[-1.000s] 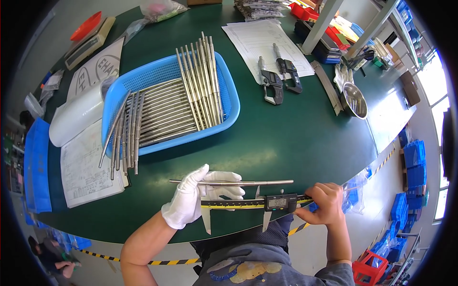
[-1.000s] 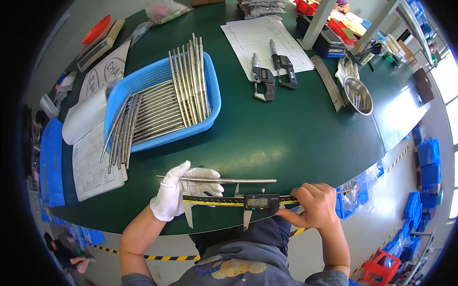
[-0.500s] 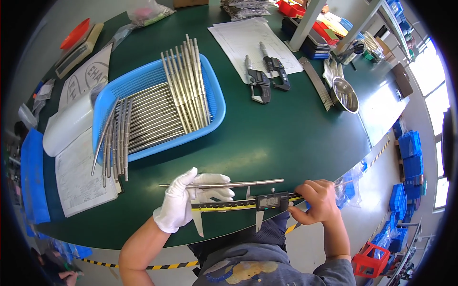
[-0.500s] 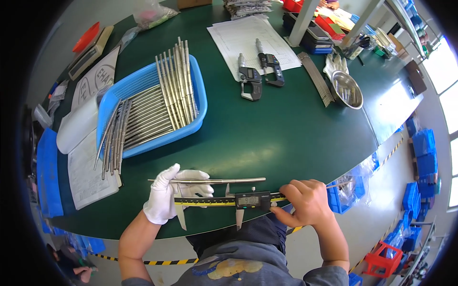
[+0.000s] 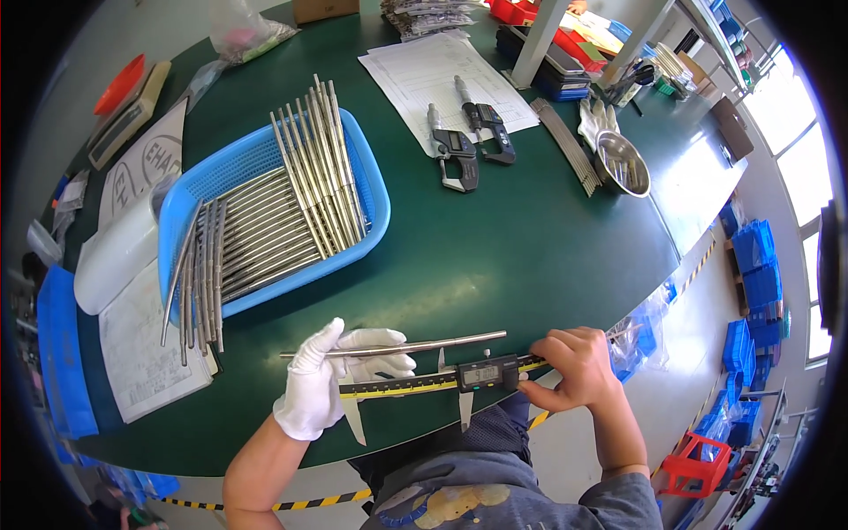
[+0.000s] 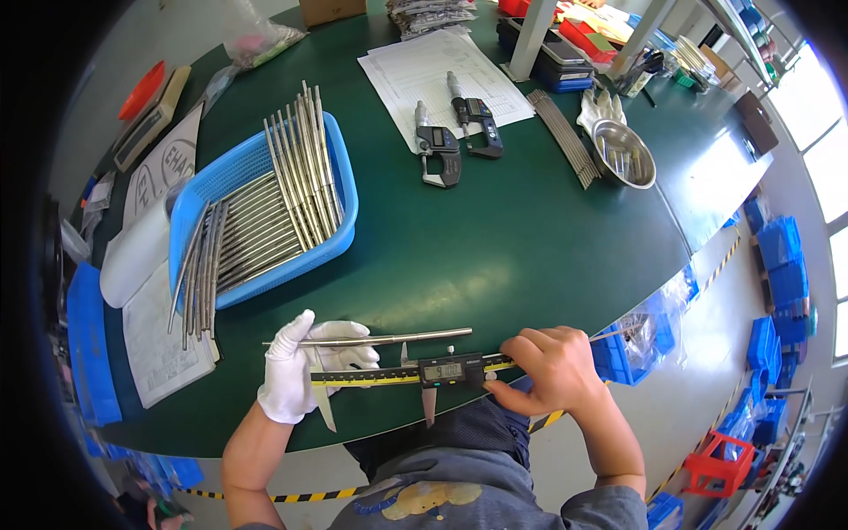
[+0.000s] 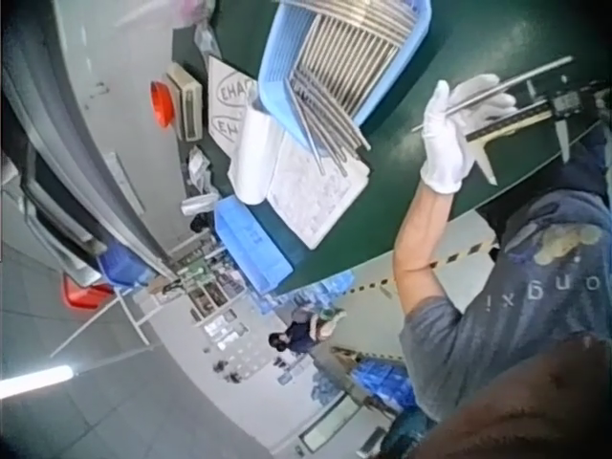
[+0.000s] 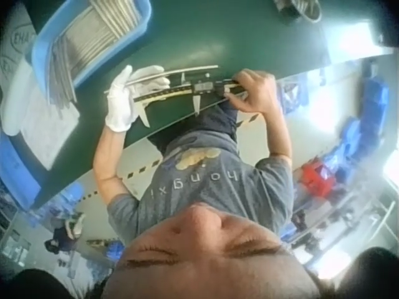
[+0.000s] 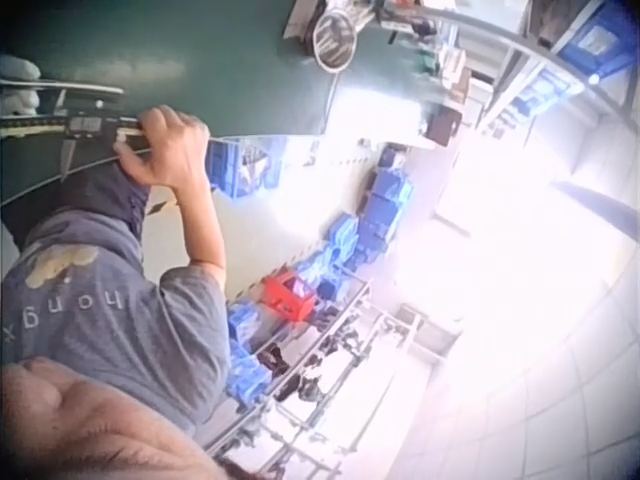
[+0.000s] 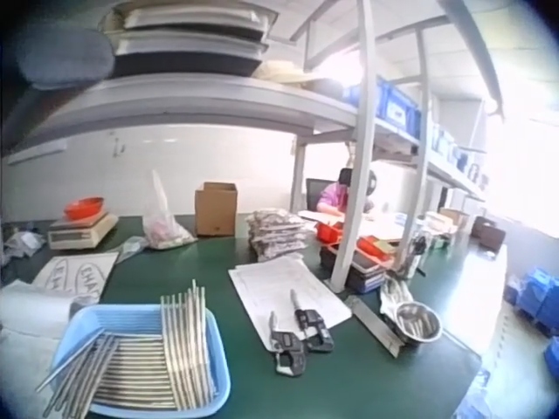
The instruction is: The recorder uses a digital caliper to measure the dimensions of several metal tubes and checks them against a technical manual.
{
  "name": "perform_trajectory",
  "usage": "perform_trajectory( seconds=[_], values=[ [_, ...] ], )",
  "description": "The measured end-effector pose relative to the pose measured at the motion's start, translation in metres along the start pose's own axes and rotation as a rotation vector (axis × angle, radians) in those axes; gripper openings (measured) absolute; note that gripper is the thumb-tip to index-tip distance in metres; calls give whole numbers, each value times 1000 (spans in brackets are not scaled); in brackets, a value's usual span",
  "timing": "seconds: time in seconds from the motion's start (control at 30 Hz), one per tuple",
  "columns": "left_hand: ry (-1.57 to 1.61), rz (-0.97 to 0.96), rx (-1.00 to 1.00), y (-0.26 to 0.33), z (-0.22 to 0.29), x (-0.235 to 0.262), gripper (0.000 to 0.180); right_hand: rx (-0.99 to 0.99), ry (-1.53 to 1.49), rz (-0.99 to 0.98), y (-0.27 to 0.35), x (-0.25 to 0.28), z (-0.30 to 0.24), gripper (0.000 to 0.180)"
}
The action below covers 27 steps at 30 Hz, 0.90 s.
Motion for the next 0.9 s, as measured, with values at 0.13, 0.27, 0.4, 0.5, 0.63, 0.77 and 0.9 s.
perform_trajectory(
  seconds=[0.13,0.27,0.4,0.5,0.63,0.77,0.9],
  values=[
    [8,24,24,1,3,-3,62,-8,-14,15,0,-1,1,30],
    [18,75,28,0,1,-4,63,-8,-12,12,0,-2,2,34],
    [54,60,33,0,4,-7,61,11,13,24,2,-3,3,38],
    [47,-25,22,0,2,-2,62,21,32,22,4,-3,2,38],
    [51,7,1,1,0,-2,61,19,38,11,4,-4,1,39],
    [89,30,31,1,-1,-2,62,32,38,-16,4,-3,-1,35],
    [-8,38,-2,-1,2,-6,62,32,36,-12,5,-1,1,33]
  ],
)
Point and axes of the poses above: each hand's wrist, its own y-axis away from the middle knuckle, its own x-axis out of the back of the hand, z = x × y, the point moved 1 cm from there along -y, towards the middle knuckle, and after that the axes turned 14 degrees about -y, right-handed, at the moved point
